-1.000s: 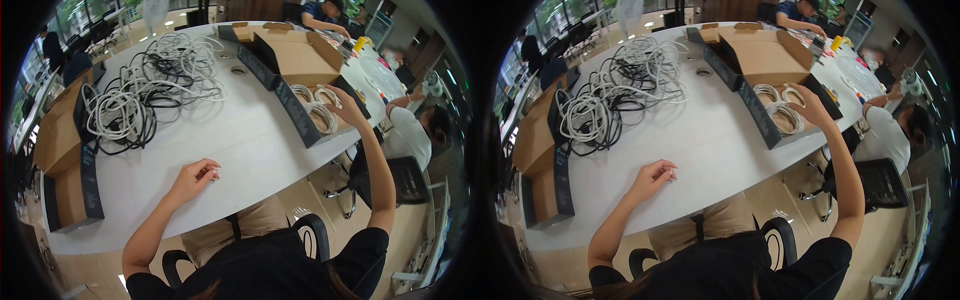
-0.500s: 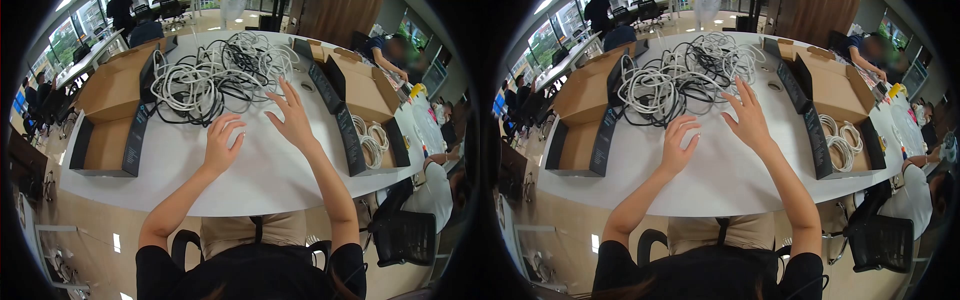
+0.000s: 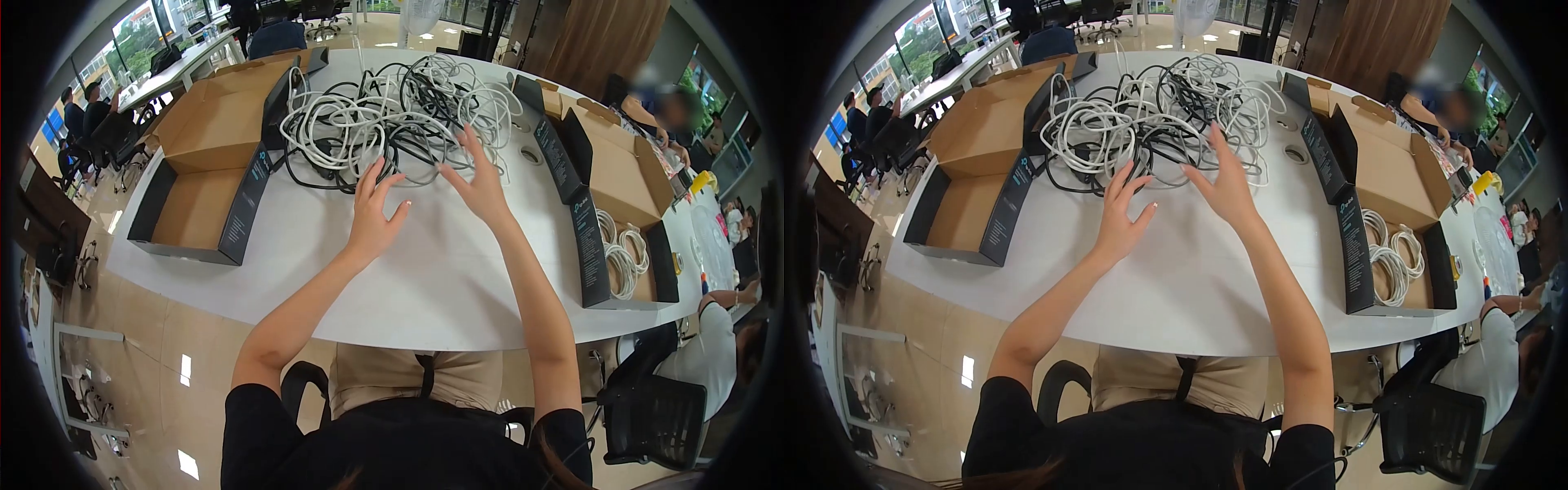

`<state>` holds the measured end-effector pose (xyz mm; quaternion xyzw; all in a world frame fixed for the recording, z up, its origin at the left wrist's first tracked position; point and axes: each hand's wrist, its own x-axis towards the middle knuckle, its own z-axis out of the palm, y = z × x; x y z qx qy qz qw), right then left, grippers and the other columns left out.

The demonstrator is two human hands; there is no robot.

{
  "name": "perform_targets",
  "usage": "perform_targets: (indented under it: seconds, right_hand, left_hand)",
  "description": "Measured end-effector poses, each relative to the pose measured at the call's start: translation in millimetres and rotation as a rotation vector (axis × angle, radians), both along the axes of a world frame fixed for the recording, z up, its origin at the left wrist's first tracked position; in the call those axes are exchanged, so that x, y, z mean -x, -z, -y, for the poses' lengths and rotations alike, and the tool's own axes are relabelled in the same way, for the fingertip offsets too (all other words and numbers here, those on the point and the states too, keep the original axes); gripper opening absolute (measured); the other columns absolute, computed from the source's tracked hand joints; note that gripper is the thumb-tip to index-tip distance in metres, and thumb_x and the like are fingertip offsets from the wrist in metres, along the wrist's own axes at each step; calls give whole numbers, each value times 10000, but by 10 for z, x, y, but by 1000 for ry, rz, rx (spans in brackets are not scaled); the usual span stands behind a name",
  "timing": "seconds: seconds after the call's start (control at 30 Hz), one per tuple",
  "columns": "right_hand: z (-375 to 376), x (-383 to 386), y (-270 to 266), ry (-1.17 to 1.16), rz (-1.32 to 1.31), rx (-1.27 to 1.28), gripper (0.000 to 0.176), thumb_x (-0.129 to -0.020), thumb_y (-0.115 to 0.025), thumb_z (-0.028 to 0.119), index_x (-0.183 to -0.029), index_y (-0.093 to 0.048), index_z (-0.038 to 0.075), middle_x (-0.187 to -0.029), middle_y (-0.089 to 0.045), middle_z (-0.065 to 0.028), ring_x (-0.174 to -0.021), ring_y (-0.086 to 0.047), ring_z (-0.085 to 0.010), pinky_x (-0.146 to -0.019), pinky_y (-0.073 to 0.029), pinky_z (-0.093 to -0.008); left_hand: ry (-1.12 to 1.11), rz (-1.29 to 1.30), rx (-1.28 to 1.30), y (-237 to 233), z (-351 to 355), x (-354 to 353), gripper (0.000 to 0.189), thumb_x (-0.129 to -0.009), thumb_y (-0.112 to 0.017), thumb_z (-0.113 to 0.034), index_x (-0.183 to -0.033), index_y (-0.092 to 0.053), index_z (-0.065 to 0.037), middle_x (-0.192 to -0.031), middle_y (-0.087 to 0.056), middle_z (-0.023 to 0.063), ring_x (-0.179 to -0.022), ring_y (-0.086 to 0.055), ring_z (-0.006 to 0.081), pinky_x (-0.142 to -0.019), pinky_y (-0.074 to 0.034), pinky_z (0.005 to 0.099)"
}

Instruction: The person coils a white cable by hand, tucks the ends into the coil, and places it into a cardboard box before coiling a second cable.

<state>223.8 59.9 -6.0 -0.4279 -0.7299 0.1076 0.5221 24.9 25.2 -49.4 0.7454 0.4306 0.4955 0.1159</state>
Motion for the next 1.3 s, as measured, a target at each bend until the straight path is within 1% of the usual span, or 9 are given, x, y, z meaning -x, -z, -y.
perform_targets:
  seconds: [0.03,0.13,0.17,0.4,0.63,0.73,0.87,1.03,1.3]
  right_hand:
    - [-38,60,-32,-47,-115,78,584,-787,-684,246,-1255,-452,-12,-996,-618,-116,-911,-563,-182,-754,-440,-278]
    - [-71,124,-356,-186,-215,459,409,-803,-672,225,-1119,-580,-17,-798,-625,-14,-669,-497,-52,-567,-387,-195]
    - [-31,176,-423,-262,-305,425,258,-859,-603,211,-1014,-652,11,-616,-463,83,-564,-350,-16,-522,-307,-177]
    - [301,-127,-624,-338,-733,286,286,-923,-501,204,-1017,-634,-31,-581,-389,78,-560,-294,-30,-559,-252,-183]
    - [375,-803,-209,-793,-1001,336,287,-956,-415,191,-1068,-544,-40,-570,-296,66,-556,-303,-54,-583,-277,-203]
    - [329,-894,-137,-685,-1247,408,274,-953,-422,194,-1053,-548,-27,-561,-277,65,-541,-306,-53,-574,-283,-199]
    - [213,-896,133,-369,-1058,615,210,-924,-464,211,-917,-552,20,-531,-257,69,-498,-268,-43,-542,-264,-203]
    - [260,-602,281,-384,-1006,767,271,-900,-494,290,-689,-428,134,-504,-238,61,-481,-224,-70,-529,-235,-225]
    - [259,-629,239,-370,-1010,765,272,-908,-476,282,-691,-411,132,-499,-234,58,-483,-227,-68,-538,-239,-223]
  left_hand:
    - [10,10,8,11,2,1,388,-771,-648,-144,-1139,-534,-96,-1408,-274,148,-1289,-245,349,-1032,-248,438]
    - [5,-6,4,-4,20,-6,403,-774,-648,-144,-1152,-521,-87,-1410,-265,155,-1295,-232,363,-1036,-243,435]
    - [3,-14,-12,2,17,-7,407,-775,-647,-142,-1157,-517,-87,-1411,-264,155,-1297,-227,366,-1038,-240,433]
    - [19,11,39,17,32,-14,437,-782,-643,-191,-1186,-494,-116,-1415,-266,139,-1317,-187,370,-1023,-174,535]
    - [-101,-71,78,-38,86,-15,530,-779,-644,-252,-1256,-430,-168,-1418,-264,132,-1353,-97,342,-994,-12,619]
    - [-136,-48,53,-58,115,-52,552,-778,-644,-272,-1271,-413,-182,-1425,-244,149,-1362,-55,336,-999,-4,613]
    - [-118,-75,156,1,63,-15,556,-776,-645,-288,-1272,-414,-187,-1433,-214,174,-1364,-17,339,-999,-1,615]
    - [-140,-91,163,87,38,-23,551,-782,-649,-307,-1274,-425,-204,-1446,-210,142,-1362,-39,347,-990,-24,632]
    - [-134,-89,176,82,47,-31,571,-784,-646,-310,-1292,-414,-189,-1446,-208,146,-1363,-35,344,-993,-20,629]
